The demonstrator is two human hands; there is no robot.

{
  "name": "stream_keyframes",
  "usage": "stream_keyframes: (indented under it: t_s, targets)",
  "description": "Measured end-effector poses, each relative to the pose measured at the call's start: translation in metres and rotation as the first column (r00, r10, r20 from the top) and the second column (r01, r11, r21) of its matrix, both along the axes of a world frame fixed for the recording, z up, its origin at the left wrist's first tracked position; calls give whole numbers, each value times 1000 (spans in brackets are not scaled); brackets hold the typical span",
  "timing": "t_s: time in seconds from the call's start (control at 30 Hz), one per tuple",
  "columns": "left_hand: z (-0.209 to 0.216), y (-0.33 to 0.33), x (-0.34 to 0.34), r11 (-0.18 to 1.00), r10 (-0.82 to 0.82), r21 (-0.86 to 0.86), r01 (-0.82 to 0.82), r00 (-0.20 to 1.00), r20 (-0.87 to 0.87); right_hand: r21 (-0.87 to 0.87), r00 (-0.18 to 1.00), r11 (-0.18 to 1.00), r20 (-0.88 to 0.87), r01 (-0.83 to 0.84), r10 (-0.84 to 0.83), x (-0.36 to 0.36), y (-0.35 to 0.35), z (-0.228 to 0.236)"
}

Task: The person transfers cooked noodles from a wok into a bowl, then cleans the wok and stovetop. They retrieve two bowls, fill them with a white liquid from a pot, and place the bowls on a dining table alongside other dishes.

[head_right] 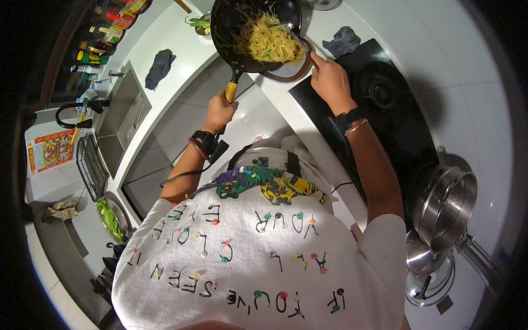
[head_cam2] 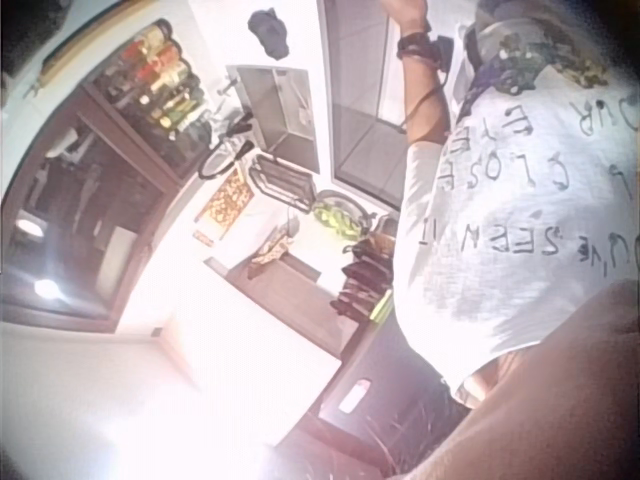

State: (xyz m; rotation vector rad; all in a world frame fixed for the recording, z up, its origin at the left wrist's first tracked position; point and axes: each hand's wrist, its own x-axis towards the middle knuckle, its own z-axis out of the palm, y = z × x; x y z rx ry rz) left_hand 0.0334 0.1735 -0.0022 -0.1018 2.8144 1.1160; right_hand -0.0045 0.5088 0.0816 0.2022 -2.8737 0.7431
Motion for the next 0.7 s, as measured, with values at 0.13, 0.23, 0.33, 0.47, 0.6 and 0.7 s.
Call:
stream_keyframes:
  t_s: [0.13, 0.23, 0.33, 0.47, 0.6, 0.7]
  targets:
    - [-5, 2, -1, 1000, 14, -15, -14, 1000, 24, 33, 1000, 999, 12, -20, 19, 20, 8, -6]
    - [-8, 3, -1, 1000, 22, -17, -22, 1000, 20, 65, 997, 998, 74, -11, 6, 34, 15, -7]
    - [-7, 4, -2, 999, 12, -34, -12, 1000, 12, 78, 998, 997, 65, -18, 13, 47, 22, 0]
    - [-1, 9, -2, 998, 15, -67, -12, 999, 45, -9, 1000, 1000, 29, 3, -2, 43, 27, 17]
    - [10, 15, -5, 999, 40, -39, -38, 998, 47, -33, 997, 999, -76, -21, 18, 12, 10, 21]
    - [17, 14, -4, 995, 49, -92, -44, 997, 56, -18, 999, 1000, -35, -11, 10, 7, -3, 13]
